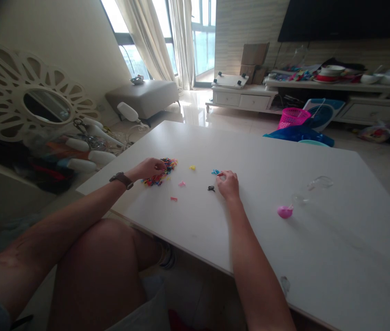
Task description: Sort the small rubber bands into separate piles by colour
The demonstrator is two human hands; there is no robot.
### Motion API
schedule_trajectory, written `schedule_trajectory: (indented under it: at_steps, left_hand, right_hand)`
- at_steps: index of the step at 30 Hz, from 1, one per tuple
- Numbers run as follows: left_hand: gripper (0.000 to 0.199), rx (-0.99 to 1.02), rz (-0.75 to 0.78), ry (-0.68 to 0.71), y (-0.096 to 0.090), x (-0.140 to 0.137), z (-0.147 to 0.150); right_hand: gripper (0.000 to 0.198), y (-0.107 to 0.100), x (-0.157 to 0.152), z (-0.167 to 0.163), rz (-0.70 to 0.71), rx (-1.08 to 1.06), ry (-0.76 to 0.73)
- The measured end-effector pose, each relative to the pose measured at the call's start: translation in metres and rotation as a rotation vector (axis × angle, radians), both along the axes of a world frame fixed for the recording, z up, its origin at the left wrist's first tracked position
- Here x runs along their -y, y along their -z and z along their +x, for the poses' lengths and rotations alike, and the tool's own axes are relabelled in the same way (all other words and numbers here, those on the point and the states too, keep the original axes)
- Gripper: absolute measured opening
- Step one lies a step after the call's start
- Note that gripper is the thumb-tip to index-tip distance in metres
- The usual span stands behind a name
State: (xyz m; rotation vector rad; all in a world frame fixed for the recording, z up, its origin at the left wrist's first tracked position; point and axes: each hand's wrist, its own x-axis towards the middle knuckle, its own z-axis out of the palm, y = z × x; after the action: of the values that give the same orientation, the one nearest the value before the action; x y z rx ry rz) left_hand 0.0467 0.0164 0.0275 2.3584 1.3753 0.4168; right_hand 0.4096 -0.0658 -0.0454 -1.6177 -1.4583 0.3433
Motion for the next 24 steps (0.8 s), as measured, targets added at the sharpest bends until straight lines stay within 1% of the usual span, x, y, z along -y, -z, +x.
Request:
schedule_trajectory:
  at_steps: [7, 16, 24]
  left_hand:
    - [0.027, 0.088, -0.035, -0.001, 0.0025, -0.0018, 0.0011]
    - [0.031, 0.103, -0.035, 0.024, 0.0039, -0.0044, -0.0016]
    - [0.025, 0.119, -0.04, 0.017, 0.0052, -0.0042, -0.0015]
  right_hand:
    - [0.013, -0.0006, 0.0006, -0.0002, -0.007, 0.001, -0.008]
    - [0.013, -0.0011, 0.0004, 0.0, -0.017, 0.002, -0.007]
    - [0.014, -0.0003, 0.0008, -0.0001, -0.01, -0.004, -0.012]
